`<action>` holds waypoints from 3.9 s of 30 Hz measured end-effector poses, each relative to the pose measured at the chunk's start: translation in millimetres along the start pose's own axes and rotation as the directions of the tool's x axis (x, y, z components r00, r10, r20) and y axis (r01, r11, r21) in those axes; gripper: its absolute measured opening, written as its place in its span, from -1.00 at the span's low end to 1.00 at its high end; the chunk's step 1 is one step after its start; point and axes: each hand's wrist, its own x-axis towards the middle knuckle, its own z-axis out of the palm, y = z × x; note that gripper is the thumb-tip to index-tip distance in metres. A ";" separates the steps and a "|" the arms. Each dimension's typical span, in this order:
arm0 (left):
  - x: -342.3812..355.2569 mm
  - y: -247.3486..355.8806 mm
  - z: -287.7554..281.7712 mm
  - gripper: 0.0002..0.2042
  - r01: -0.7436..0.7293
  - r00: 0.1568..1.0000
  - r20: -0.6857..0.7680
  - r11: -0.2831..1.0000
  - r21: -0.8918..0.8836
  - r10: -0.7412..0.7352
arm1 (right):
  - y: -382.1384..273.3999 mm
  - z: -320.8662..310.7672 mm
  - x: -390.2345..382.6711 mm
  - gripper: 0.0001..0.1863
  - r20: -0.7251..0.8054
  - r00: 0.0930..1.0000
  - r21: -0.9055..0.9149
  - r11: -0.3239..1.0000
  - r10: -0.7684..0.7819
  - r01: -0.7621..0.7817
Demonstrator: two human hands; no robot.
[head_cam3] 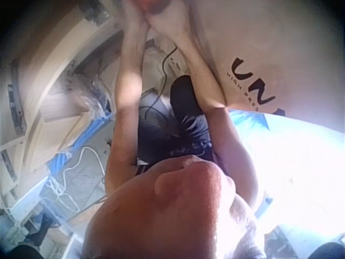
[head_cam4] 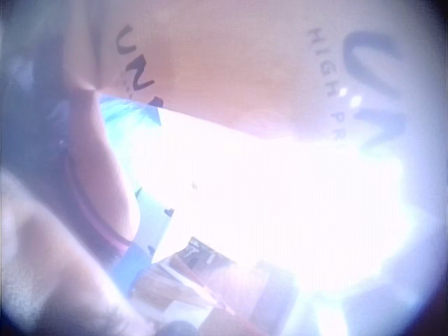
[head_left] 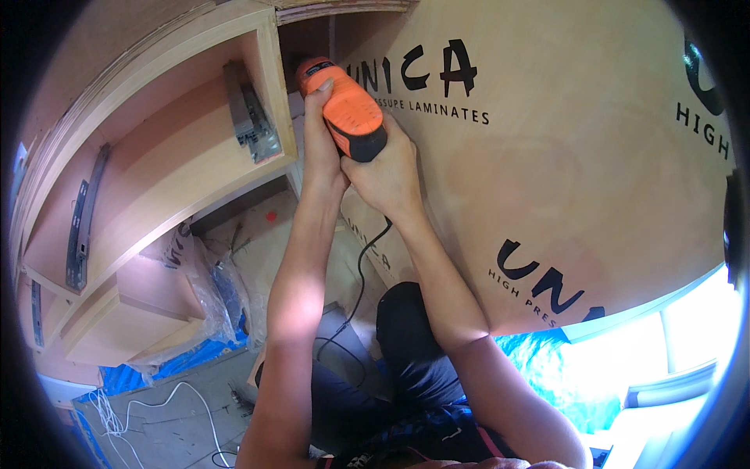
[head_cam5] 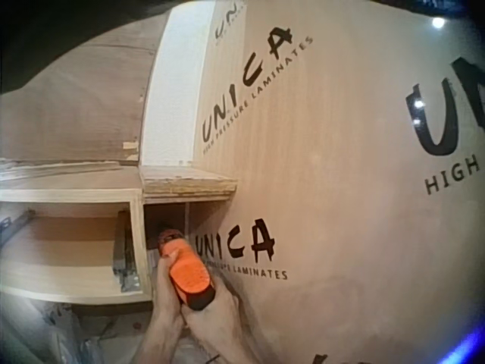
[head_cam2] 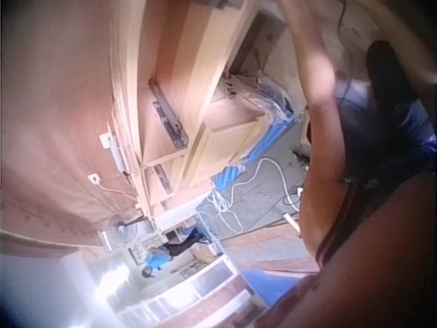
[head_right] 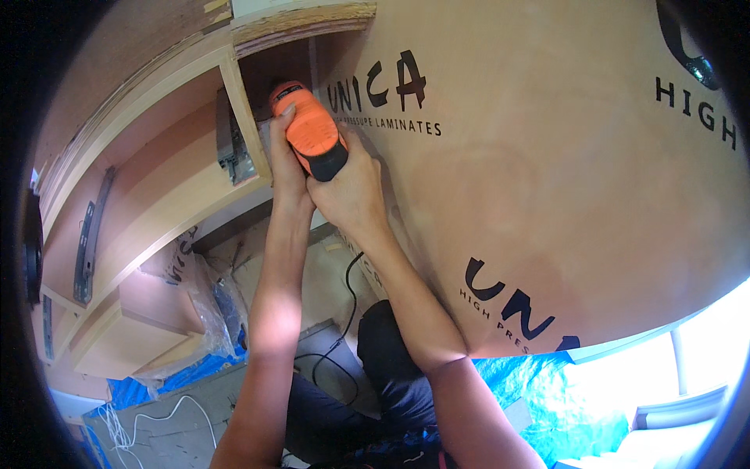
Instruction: The person drills holes into the interior side and upper frame of a wooden cabinet using two different electric drills, changing the drill bit by hand between uses.
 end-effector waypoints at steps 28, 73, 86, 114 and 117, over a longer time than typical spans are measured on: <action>-3.8 5.2 2.1 -0.55 0.016 1.000 0.003 1.000 0.002 -0.016 | 2.1 0.9 1.9 -0.29 0.014 0.998 -0.030 0.998 -0.054 0.055; -2.4 8.1 -6.2 -0.45 0.149 0.973 -0.170 0.988 -0.037 -0.153 | 11.5 8.2 6.0 -0.22 0.046 0.999 0.091 0.995 -0.030 0.025; -2.0 14.8 17.0 -0.43 0.178 0.963 -0.223 0.980 0.094 -0.153 | 15.2 1.2 9.5 -0.10 0.055 0.997 0.082 0.996 -0.051 0.047; 3.0 6.9 4.3 -0.48 0.149 0.982 -0.125 0.988 0.038 -0.143 | 20.1 4.0 9.7 -0.12 0.062 0.998 0.092 0.996 -0.014 0.009; 2.5 8.0 2.6 -0.48 0.136 0.985 -0.111 0.991 0.023 -0.132 | 19.1 6.7 9.5 -0.13 0.047 0.998 0.101 0.994 -0.041 0.036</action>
